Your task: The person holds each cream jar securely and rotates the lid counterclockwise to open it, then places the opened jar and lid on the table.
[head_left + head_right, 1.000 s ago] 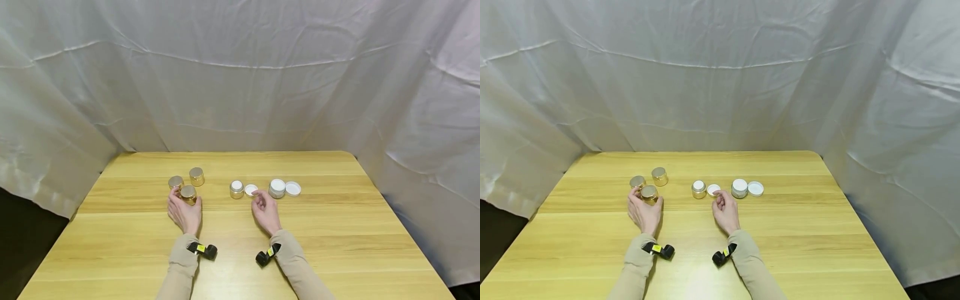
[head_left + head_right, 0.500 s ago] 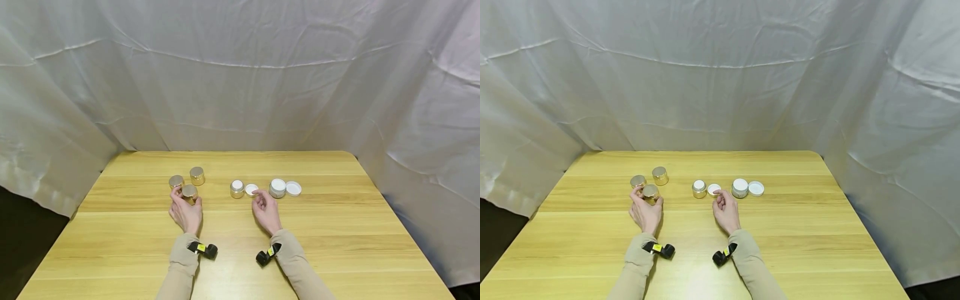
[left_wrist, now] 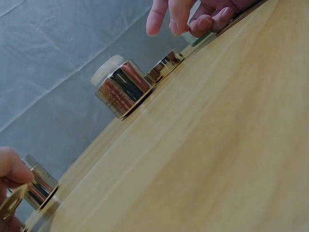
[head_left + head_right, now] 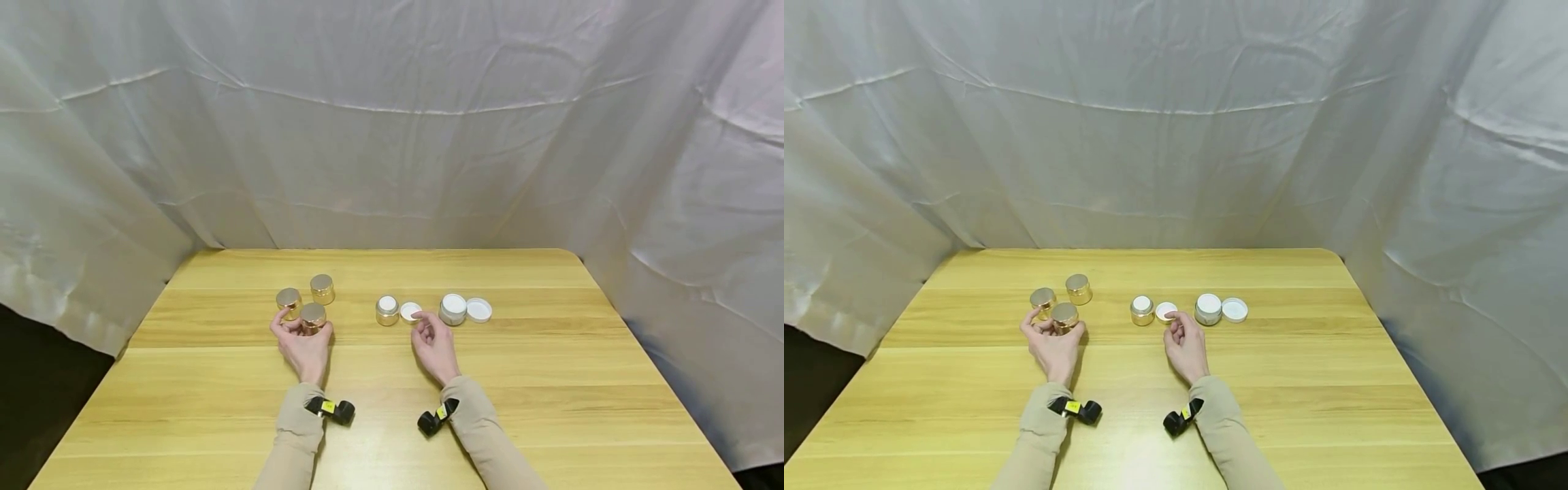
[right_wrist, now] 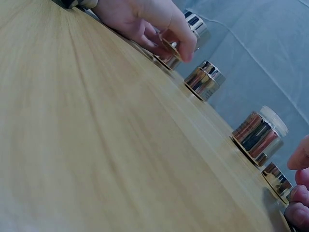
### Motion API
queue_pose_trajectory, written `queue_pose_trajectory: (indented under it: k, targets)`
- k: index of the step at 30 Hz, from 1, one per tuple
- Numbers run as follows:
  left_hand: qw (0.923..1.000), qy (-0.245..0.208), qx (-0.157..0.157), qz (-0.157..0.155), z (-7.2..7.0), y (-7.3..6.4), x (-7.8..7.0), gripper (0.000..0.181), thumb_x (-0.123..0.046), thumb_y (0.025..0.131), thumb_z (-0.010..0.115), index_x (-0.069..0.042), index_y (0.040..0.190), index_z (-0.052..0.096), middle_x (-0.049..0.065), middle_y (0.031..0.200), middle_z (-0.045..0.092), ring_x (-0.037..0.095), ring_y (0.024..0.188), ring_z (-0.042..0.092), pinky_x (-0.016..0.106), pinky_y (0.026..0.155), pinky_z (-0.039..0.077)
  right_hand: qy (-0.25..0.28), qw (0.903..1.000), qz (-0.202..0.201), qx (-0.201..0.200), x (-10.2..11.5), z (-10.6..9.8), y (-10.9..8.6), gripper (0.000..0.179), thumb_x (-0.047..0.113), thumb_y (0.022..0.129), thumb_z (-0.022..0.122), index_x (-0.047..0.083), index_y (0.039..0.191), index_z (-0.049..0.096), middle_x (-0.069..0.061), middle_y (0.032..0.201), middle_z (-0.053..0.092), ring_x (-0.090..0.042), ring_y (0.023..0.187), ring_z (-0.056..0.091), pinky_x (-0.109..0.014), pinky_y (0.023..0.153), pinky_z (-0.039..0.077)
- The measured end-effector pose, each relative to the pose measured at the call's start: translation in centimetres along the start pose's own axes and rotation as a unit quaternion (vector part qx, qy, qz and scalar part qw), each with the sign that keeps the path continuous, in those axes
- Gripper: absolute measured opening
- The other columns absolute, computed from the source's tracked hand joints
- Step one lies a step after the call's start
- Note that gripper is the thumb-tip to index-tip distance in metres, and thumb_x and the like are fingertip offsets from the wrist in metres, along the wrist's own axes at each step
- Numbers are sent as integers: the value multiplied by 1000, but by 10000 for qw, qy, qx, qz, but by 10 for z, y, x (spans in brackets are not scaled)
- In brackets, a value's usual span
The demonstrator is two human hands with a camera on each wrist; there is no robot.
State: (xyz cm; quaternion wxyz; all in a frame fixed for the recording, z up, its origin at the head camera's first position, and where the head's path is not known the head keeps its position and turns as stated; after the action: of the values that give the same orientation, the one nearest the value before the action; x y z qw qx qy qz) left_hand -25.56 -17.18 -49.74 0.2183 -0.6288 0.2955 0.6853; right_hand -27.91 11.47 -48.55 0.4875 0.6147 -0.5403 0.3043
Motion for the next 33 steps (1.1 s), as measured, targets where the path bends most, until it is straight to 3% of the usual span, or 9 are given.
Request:
queue_pose_trajectory:
  k: [3,7,11,14,18,25,30,33]
  targets:
    - [9992,-348,91,-184,2,0,2,84,10,63,80,-11,136,43,-6,93,52,6,85,60,9,76,52,-2,10000,5,-11,0,0,0,31,-11,85,64,-1,114,67,-19,87,62,-7,68,46,-8,57,36]
    - [9924,-1048,479,-442,10,0,3,86,12,65,82,-12,137,41,-7,92,51,4,82,56,12,74,53,-9,10000,97,-4,1,1,1,31,-16,83,61,-8,113,65,-24,86,60,-9,67,46,-7,56,33]
    - [9789,-1708,914,-645,18,-2,1,87,16,67,80,-7,140,37,-9,92,52,4,85,58,13,77,56,39,10000,85,6,0,1,2,31,-15,84,60,-9,114,65,-25,86,60,-10,67,47,-6,56,33]
    - [9642,-2267,1135,-772,23,-4,0,85,21,69,75,-2,140,35,-11,95,59,3,89,64,16,80,60,67,10000,-2,-2,-1,0,2,31,-13,85,62,-5,115,66,-21,87,62,-7,68,46,-7,56,35]
    - [9342,-3025,1599,-1005,31,-7,-1,73,25,74,68,-2,136,40,-9,106,71,7,95,69,19,86,61,156,9998,-97,17,-3,-1,1,31,-10,85,63,0,114,67,-16,87,62,-5,68,47,-9,56,37]
    - [8607,-3987,2793,-1491,47,-22,-7,54,23,83,55,-4,130,49,1,124,66,15,110,68,30,102,56,241,9992,-309,-25,0,-2,0,31,-9,84,62,0,114,67,-13,85,61,-2,68,48,-11,56,40]
    - [8157,-4453,3254,-1744,54,-36,-11,47,17,89,51,-2,131,48,7,130,58,18,112,68,31,106,53,185,9992,-337,-69,0,-3,-1,31,-9,85,61,-1,114,66,-13,85,62,-3,68,49,-11,56,40]
    - [7828,-4793,3464,-1937,59,-46,-13,43,15,93,49,-1,133,48,11,134,54,19,114,67,30,109,51,183,9995,-265,-79,-1,-3,-1,31,-9,85,62,0,115,66,-14,86,62,-4,68,50,-11,57,40]
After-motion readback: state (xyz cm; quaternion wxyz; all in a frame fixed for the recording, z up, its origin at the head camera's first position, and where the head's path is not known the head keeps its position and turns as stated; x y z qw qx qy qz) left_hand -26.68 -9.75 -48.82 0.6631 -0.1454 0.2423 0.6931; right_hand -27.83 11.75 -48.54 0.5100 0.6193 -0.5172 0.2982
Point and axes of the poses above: each hand's wrist, its own y-axis towards the middle knuckle, its own z-axis out of the palm, x = y × z, the point moved 8 cm from there along y, towards the middle knuckle
